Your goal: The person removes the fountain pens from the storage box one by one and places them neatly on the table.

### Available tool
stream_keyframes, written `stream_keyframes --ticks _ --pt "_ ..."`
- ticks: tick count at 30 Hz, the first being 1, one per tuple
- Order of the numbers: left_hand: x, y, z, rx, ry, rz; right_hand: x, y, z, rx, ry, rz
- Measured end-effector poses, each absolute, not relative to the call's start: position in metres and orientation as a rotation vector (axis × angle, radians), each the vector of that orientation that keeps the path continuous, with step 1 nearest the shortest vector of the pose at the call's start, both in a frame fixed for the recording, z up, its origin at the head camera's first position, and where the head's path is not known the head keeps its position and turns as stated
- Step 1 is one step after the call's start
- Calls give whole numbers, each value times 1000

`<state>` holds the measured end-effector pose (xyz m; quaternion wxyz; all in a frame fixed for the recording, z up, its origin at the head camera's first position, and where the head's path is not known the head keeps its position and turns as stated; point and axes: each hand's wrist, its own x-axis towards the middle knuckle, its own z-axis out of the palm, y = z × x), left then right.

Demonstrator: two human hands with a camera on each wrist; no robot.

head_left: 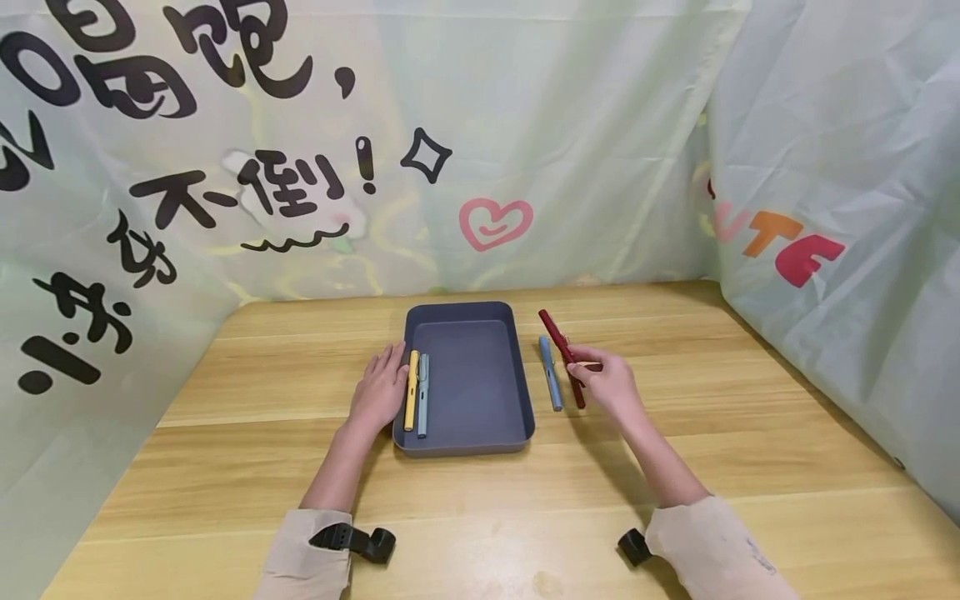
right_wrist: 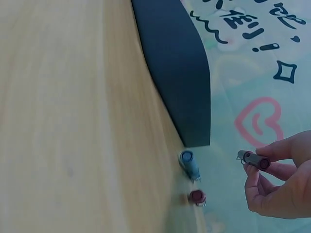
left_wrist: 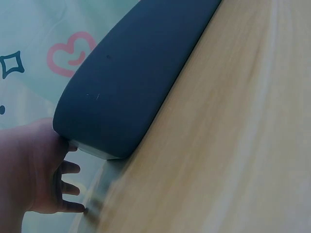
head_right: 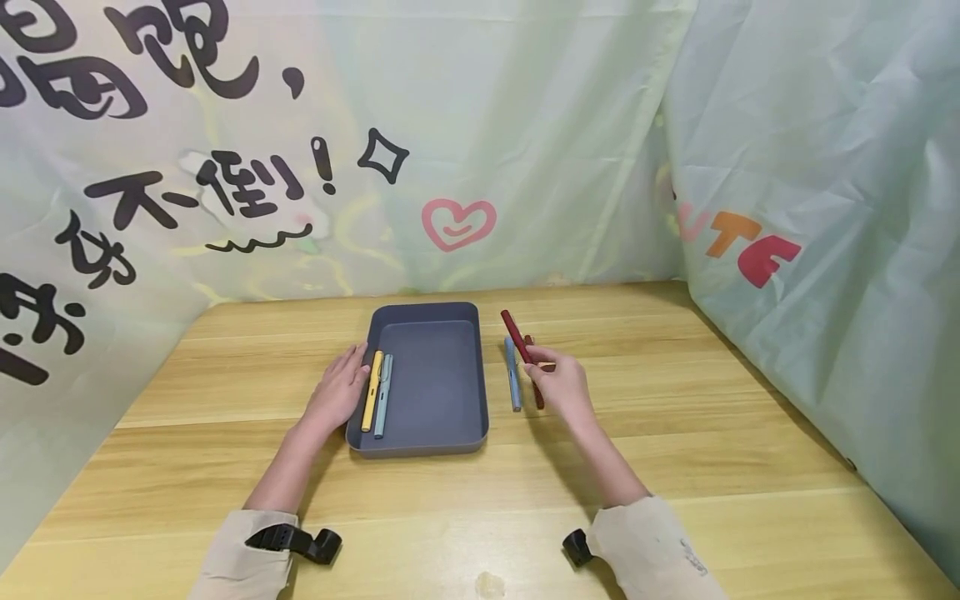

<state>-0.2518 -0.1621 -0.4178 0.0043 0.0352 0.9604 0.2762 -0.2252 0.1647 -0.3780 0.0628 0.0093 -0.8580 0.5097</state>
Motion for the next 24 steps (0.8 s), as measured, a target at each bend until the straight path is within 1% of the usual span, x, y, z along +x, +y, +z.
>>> stream_keyframes --ticks 9,15,24 --pt "-252 -162 -420 108 3014 857 -226 184 -384 -14 -2606 1503" --pt "-253 -162 -421 110 3014 850 -225 196 -387 -94 -2619 1510" --pt "-253 -162 -419 97 3011 844 -227 203 -395 -144 -2566 1578"
